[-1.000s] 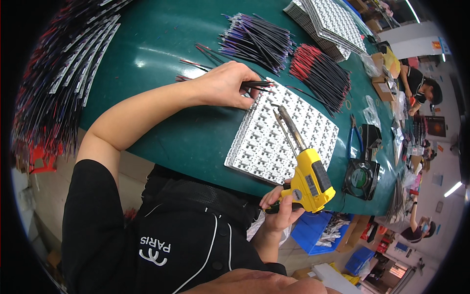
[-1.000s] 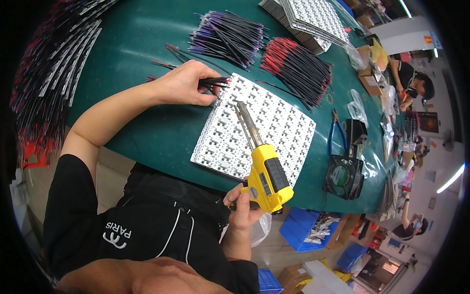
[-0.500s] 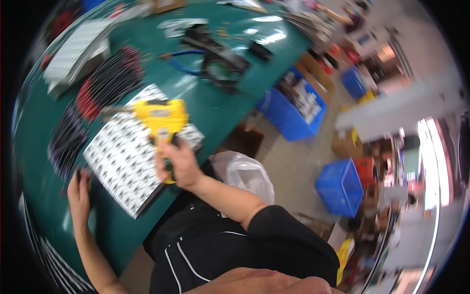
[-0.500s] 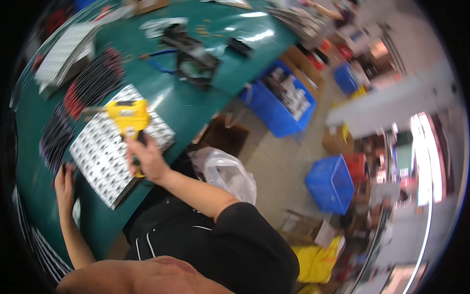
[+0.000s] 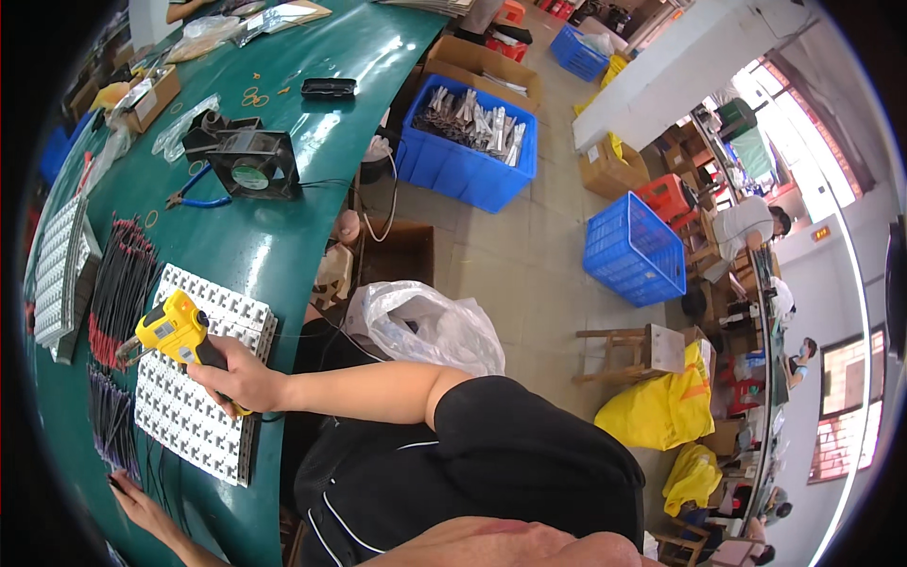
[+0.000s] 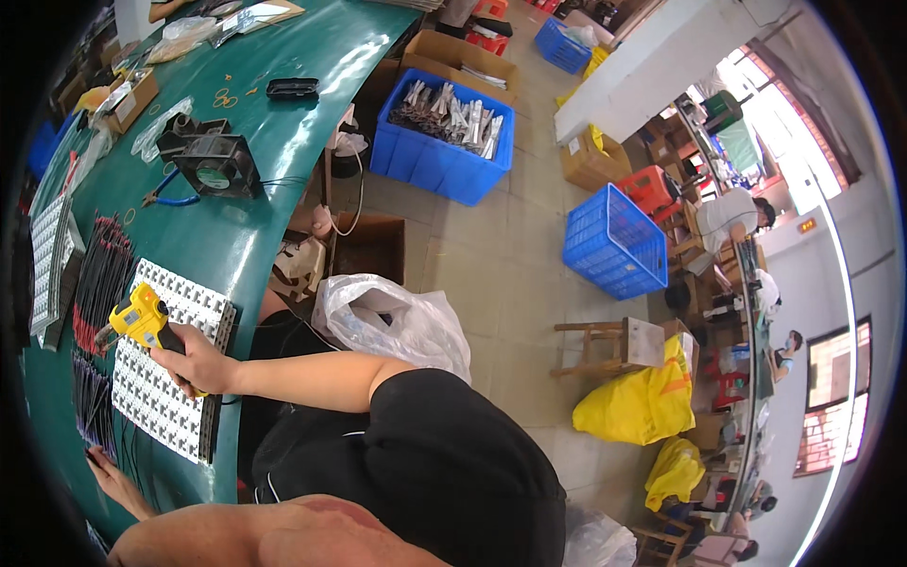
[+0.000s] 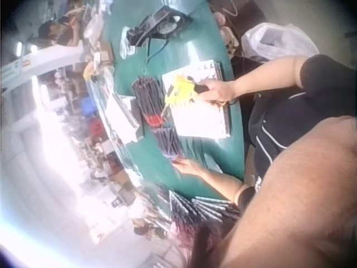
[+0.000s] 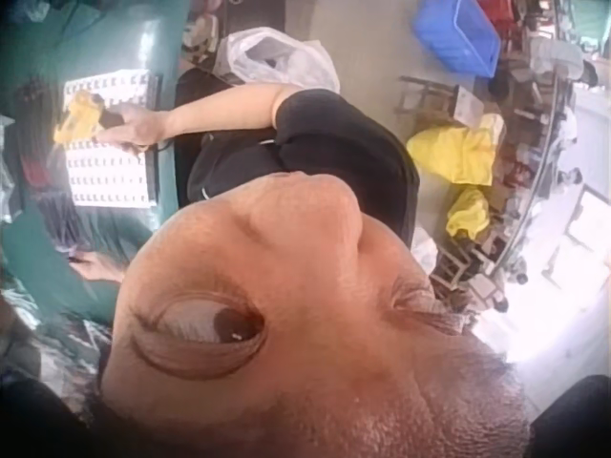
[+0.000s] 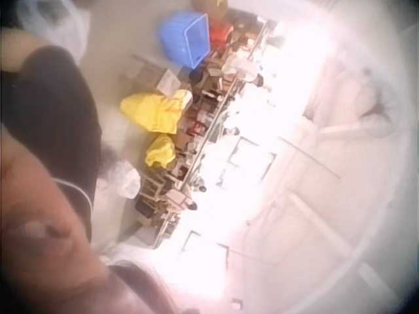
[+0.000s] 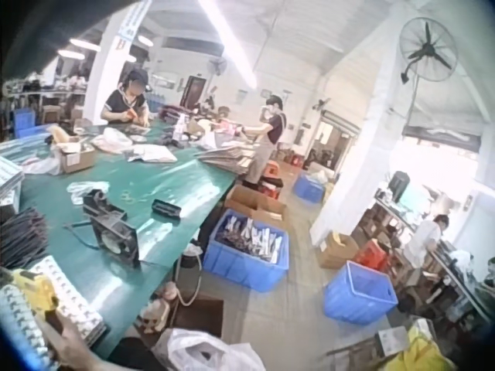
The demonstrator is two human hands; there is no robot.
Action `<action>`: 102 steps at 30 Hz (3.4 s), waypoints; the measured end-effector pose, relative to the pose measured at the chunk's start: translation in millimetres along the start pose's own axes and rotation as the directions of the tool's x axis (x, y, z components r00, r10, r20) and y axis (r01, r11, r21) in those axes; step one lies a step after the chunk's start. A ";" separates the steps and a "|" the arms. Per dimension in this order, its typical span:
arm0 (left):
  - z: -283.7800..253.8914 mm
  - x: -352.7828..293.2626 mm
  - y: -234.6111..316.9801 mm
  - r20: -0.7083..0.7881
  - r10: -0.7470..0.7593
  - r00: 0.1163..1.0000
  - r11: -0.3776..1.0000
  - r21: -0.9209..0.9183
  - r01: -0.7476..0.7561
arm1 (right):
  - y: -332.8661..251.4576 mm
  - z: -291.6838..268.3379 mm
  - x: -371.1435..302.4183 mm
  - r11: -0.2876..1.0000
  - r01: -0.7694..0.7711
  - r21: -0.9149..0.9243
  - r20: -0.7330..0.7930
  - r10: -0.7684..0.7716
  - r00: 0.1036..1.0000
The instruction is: The person picks up a handheld heat tool and takes wires from a pile, then secures the wires one by one along the edge of a board using the tool.
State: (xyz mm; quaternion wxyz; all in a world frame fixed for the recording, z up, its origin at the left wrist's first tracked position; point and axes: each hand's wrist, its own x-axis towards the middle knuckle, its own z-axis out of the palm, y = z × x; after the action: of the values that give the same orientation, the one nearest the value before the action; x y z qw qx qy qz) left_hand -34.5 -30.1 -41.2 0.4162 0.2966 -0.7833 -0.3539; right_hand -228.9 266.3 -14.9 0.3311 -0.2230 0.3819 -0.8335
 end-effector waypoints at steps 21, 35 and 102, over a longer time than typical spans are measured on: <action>-45.6 17.0 29.8 -0.237 -0.187 0.953 0.862 -0.506 0.043 | 1.0 4.5 -4.8 0.995 0.064 -0.082 -0.015 -0.065 0.998; -13.8 11.3 57.5 0.520 0.068 0.852 0.997 -0.006 -0.076 | 0.7 2.5 -4.1 0.998 0.023 -0.058 -0.026 -0.025 0.999; 20.4 -37.2 85.6 0.424 -0.109 0.899 0.994 0.072 0.087 | -5.2 15.2 -65.7 0.887 -0.126 -0.443 0.121 0.198 0.973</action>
State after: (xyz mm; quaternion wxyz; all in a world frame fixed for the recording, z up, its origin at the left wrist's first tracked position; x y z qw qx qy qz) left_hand -49.0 53.6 2.8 0.2085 0.2614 -0.8483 -0.4107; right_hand -176.6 308.8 -9.4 0.3720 -0.3255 0.5463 -0.6761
